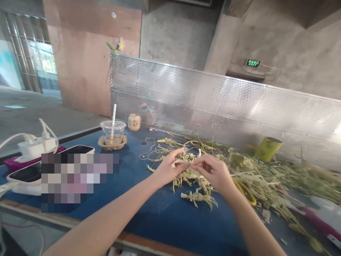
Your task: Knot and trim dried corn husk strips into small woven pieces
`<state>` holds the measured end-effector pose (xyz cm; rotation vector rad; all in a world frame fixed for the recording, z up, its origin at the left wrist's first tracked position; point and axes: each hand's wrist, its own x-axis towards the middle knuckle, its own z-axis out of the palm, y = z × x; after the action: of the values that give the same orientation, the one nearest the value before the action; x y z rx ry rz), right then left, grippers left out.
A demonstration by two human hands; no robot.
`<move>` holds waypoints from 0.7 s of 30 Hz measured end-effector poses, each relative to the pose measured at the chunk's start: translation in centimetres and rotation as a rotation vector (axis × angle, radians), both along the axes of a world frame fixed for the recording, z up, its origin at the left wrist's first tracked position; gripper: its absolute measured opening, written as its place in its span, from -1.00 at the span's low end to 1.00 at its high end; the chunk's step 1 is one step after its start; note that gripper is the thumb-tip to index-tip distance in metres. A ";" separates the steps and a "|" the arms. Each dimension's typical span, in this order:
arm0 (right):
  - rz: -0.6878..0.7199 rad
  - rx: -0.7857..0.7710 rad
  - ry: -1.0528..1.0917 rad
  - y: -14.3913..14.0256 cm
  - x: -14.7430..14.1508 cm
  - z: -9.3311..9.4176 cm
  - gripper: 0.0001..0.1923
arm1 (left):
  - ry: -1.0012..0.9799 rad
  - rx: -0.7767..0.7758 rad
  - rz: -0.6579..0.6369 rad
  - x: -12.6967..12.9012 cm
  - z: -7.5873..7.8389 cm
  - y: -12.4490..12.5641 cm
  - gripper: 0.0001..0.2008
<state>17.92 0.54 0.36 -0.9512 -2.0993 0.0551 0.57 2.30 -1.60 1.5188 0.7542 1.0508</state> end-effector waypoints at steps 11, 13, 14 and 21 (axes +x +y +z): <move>-0.015 -0.159 0.275 0.0 -0.7 -0.5 -0.90 | -0.049 -0.001 0.004 0.0 0.3 -0.2 -0.36; -0.019 -0.170 0.204 0.0 -0.7 -0.6 -0.93 | -0.075 0.000 0.014 -0.1 0.2 -0.1 -0.37; -0.027 -0.165 0.164 0.0 -0.6 -0.7 -0.92 | -0.084 0.006 0.019 -0.1 0.1 -0.1 -0.37; 0.056 0.098 0.086 0.2 -0.8 -1.1 -0.87 | -0.098 -0.002 0.053 -0.1 0.4 0.0 -0.35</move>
<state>17.16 0.76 -0.73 -0.8180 -2.0300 0.0212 0.50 2.27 -1.21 1.4413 0.7301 1.1557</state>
